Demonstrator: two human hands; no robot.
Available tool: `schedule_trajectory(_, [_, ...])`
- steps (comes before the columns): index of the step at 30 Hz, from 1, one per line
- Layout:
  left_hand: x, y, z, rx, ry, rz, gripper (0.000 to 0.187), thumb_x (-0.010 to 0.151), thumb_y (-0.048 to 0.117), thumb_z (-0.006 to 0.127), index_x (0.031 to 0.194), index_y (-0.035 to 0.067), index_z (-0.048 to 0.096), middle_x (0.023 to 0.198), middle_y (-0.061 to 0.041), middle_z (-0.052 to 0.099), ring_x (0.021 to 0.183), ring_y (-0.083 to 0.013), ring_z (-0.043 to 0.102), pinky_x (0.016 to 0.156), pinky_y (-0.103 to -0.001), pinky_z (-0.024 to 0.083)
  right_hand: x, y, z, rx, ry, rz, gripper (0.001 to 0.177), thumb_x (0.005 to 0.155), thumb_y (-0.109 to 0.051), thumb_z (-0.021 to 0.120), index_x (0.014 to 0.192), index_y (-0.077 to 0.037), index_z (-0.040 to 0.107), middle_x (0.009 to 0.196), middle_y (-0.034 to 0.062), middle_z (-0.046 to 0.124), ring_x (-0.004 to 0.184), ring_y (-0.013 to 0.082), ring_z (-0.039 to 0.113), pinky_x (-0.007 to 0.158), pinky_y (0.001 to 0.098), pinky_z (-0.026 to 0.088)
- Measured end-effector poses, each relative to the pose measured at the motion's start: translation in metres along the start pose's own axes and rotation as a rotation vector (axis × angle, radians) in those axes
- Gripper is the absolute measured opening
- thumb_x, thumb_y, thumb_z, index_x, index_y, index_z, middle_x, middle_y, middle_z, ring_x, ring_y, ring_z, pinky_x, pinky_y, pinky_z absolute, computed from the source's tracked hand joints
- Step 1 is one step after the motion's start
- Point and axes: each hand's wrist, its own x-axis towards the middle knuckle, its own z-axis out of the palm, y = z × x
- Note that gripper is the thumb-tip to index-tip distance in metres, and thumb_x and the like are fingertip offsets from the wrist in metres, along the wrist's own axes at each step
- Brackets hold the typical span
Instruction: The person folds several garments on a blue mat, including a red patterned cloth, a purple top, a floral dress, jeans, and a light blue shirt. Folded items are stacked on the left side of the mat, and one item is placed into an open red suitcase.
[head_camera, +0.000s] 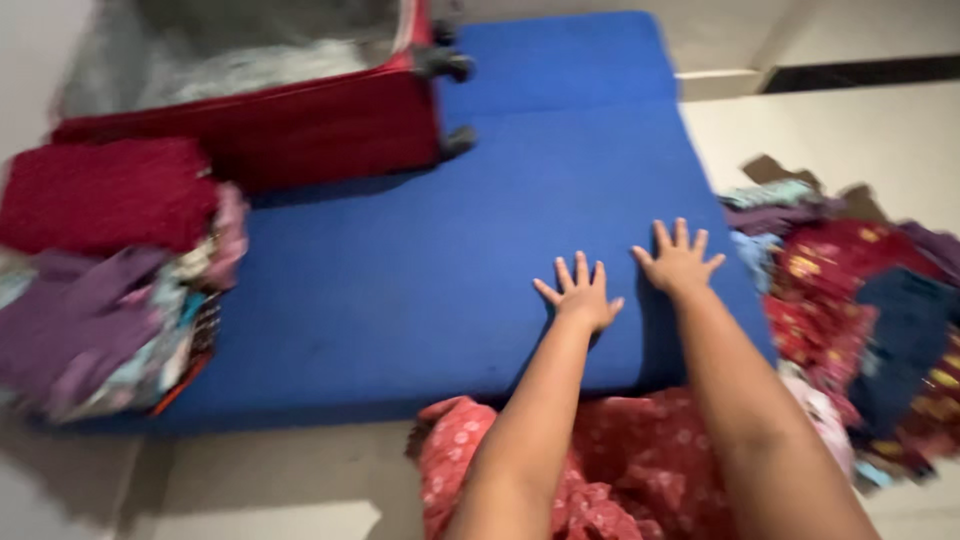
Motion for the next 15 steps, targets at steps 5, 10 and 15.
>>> schedule_trajectory(5, [0.001, 0.065, 0.043, 0.218, 0.350, 0.070, 0.080, 0.097, 0.061, 0.043, 0.161, 0.017, 0.024, 0.169, -0.021, 0.010, 0.154, -0.0489, 0.004, 0.108, -0.085, 0.001, 0.018, 0.063, -0.004, 0.085, 0.033, 0.009, 0.082, 0.090, -0.069, 0.052, 0.160, -0.033, 0.029, 0.172, 0.0040, 0.016, 0.155, 0.0372, 0.018, 0.114, 0.0714, 0.024])
schedule_trajectory(10, [0.029, 0.097, 0.052, 0.228, 0.452, 0.066, 0.075, 0.098, 0.055, 0.045, 0.159, 0.014, 0.032, 0.167, -0.022, 0.019, 0.152, -0.0503, 0.013, 0.112, -0.080, 0.005, 0.052, 0.148, 0.031, 0.437, 0.006, 0.016, 0.073, 0.102, -0.065, 0.045, 0.161, -0.022, 0.039, 0.146, 0.0234, 0.057, 0.135, 0.0417, 0.055, 0.113, 0.0517, 0.044])
schedule_trajectory(15, [0.062, 0.149, 0.065, 0.266, 0.503, 0.133, 0.071, 0.099, 0.050, 0.046, 0.158, 0.011, 0.036, 0.166, -0.020, 0.024, 0.152, -0.0482, 0.017, 0.115, -0.075, 0.008, 0.078, 0.239, 0.095, 0.190, -0.139, 0.190, 0.067, 0.090, -0.047, 0.063, 0.149, -0.017, 0.053, 0.140, 0.0207, 0.064, 0.128, 0.0390, 0.063, 0.107, 0.0503, 0.050])
